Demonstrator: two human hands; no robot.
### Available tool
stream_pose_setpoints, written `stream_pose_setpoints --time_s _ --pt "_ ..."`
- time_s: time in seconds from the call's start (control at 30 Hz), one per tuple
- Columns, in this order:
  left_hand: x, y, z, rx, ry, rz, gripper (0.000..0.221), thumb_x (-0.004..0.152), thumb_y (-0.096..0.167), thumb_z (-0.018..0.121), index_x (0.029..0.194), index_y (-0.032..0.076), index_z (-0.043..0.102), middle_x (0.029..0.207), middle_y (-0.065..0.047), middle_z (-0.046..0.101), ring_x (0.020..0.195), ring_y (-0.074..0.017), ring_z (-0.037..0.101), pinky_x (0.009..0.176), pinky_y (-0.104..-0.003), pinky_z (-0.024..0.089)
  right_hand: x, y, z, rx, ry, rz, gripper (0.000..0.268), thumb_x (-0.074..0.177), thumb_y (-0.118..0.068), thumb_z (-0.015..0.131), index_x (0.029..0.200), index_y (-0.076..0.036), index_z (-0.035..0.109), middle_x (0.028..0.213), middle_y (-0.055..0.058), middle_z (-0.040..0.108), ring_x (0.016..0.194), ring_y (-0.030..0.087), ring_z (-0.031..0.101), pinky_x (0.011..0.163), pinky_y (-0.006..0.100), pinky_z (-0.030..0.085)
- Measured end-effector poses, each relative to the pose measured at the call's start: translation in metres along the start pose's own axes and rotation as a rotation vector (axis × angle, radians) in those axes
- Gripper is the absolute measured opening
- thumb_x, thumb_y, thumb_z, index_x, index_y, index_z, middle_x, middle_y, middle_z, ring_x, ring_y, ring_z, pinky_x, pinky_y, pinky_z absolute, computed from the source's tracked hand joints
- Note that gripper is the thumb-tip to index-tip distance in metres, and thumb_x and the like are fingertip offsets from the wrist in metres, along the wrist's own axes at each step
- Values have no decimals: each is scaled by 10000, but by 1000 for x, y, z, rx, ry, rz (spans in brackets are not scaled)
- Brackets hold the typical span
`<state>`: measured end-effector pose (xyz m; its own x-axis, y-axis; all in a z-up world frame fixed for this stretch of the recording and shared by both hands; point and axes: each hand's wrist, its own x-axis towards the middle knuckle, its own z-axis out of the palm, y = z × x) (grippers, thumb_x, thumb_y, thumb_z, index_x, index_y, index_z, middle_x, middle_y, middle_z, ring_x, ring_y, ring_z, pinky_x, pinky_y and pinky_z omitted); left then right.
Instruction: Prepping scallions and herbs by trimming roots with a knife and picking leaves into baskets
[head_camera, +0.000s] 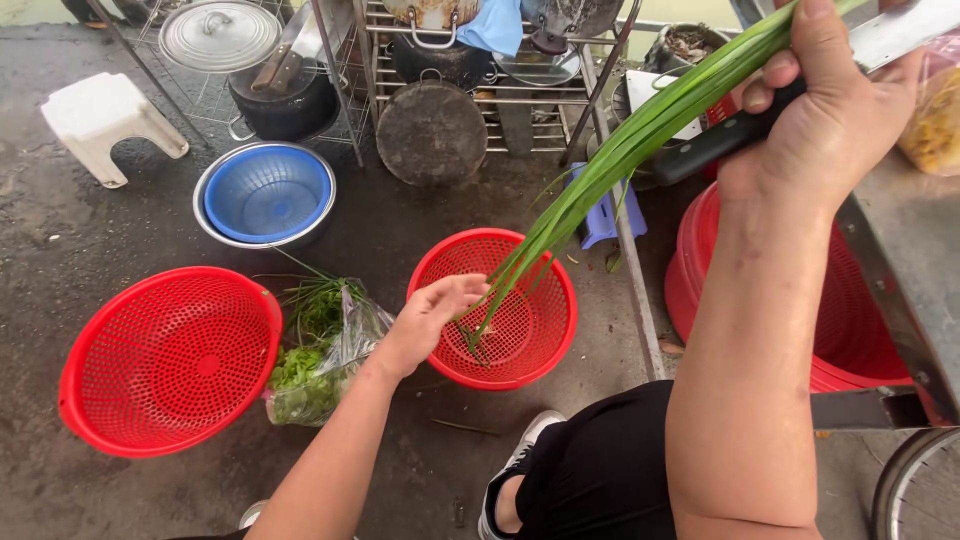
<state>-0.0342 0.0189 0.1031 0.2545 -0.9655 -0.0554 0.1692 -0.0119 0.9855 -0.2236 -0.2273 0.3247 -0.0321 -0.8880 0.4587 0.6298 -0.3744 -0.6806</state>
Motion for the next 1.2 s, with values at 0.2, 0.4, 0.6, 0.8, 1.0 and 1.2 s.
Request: stream_pose_setpoints --time_s 0.2,0.4,0.6,0.8,1.0,1.2 --pt "7 -22 -19 -7 379 -84 407 1018 377 530 1284 118 697 1174 7 736 995 -105 657 927 -299 493 -2 -2 6 80 84 136 365 986 159 785 1086 -151 618 1037 309 832 555 145 539 431 240 358" --pt "11 96 19 225 67 312 959 857 553 675 1597 103 263 1661 -155 349 1552 -309 313 1212 -483 298 -32 -9 41 46 61 297 359 947 134 770 983 -171 585 980 266 817 545 125 528 425 218 311" --pt "-18 156 36 89 556 636 477 946 282 700 1356 76 569 1412 -102 631 1304 -241 657 1048 -312 523 -67 -10 73 -26 62 269 392 922 137 794 1100 -147 589 967 272 829 505 115 554 393 223 366" --pt "-88 80 108 393 485 953 274 957 136 522 693 67 541 608 -55 570 500 -235 513 527 -378 423 -74 -3 78 1 28 219 359 905 113 756 1194 -41 610 911 272 792 490 134 538 372 245 355" --pt "-50 -30 130 528 298 335 263 907 169 644 1111 38 744 846 -45 743 702 -198 693 698 -348 544 -64 3 75 -17 156 200 427 868 118 763 1217 -44 577 851 224 797 468 120 517 369 246 354" --pt "-24 -80 115 569 428 63 459 891 218 623 1331 103 683 909 19 802 786 -205 739 842 -403 544 -56 8 64 -22 208 143 354 862 123 780 1115 -47 600 777 183 732 474 132 532 355 265 376"
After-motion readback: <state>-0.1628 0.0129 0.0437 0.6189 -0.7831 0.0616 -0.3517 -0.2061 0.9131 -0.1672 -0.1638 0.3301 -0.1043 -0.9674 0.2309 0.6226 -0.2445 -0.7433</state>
